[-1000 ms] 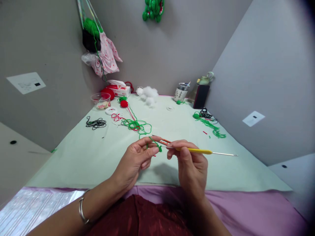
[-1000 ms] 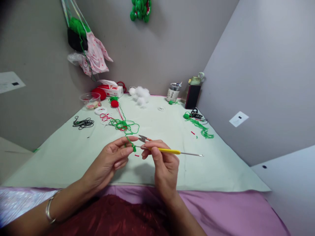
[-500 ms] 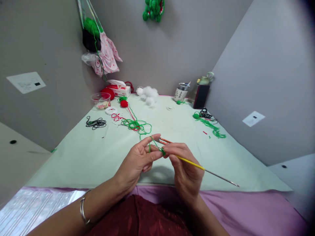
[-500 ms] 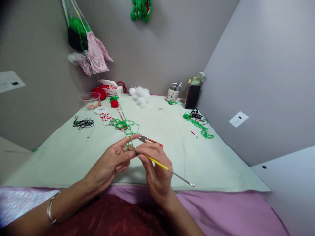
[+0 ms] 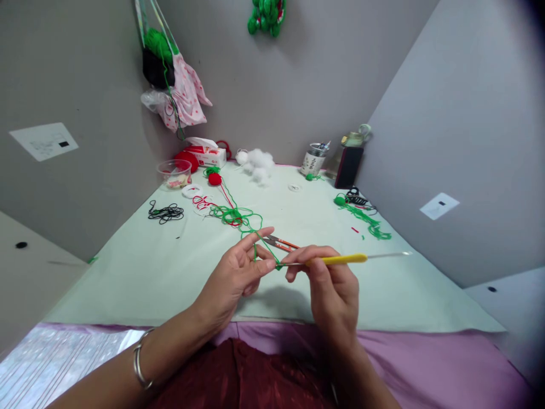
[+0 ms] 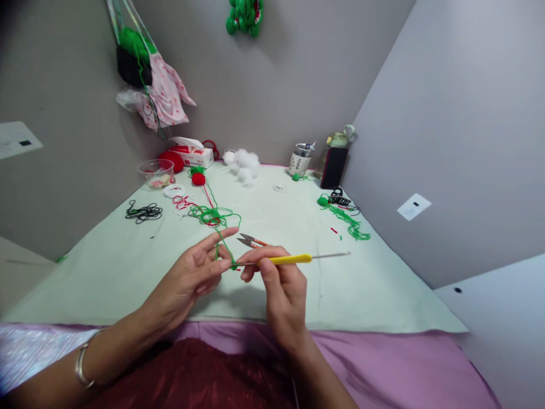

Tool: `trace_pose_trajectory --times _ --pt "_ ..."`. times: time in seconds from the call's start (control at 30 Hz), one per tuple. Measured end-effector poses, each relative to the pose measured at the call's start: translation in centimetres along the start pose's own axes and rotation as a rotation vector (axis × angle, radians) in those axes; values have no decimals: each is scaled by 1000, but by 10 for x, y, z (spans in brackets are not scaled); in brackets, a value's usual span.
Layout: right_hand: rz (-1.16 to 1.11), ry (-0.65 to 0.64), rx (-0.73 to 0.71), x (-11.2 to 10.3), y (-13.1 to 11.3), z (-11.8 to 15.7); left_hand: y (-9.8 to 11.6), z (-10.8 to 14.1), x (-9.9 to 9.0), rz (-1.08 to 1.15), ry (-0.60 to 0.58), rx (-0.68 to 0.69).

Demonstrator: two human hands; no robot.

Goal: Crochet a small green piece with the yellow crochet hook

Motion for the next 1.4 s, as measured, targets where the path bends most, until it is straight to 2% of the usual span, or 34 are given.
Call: trace_pose_trajectory --times 0.17,0.27,0.57,0.67,0.77,0.87,0.93,1.03,1.17,1.23,1.3,1.4 --pt "400 -149 -375 14 -22 14 2 -1 -7 -81 68 100" --pt "569 -180 -529 21 -24 24 2 -1 -9 -73 82 112" --pt "731 -137 -668 24 -17 29 4 -3 -9 -76 90 149" --pt "777 -90 -635 23 -17 27 -1 -2 -2 8 2 32" --pt "556 -17 -464 13 -19 18 -7 -1 3 110 -97 -109" --pt "229 73 -232 2 -15 6 -3 -3 0 131 -80 -91" --pt "121 82 -137 2 -11 0 -1 -3 -1 106 -49 -59" --pt "180 9 -147 10 -8 -1 -1 -1 2 59 -26 -30" --pt "525 -51 -458 20 -18 16 -5 0 5 91 -29 -27" --pt "580 -45 -510 20 -20 20 -10 -1 6 148 -90 -89" --pt "458 31 -385 9 -17 15 -12 -3 5 208 -121 -124" --pt "155 152 -142 -6 -7 4 -6 -5 -2 222 -73 -75"
Point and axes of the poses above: each hand's wrist, its own z-axis away from the middle knuckle, its own x-axis out of the palm, y = z × x, the point moved 7 cm from there along -z, towards the middle knuckle, and after that the axes turned 5 degrees about -z, right-handed, at the moved point
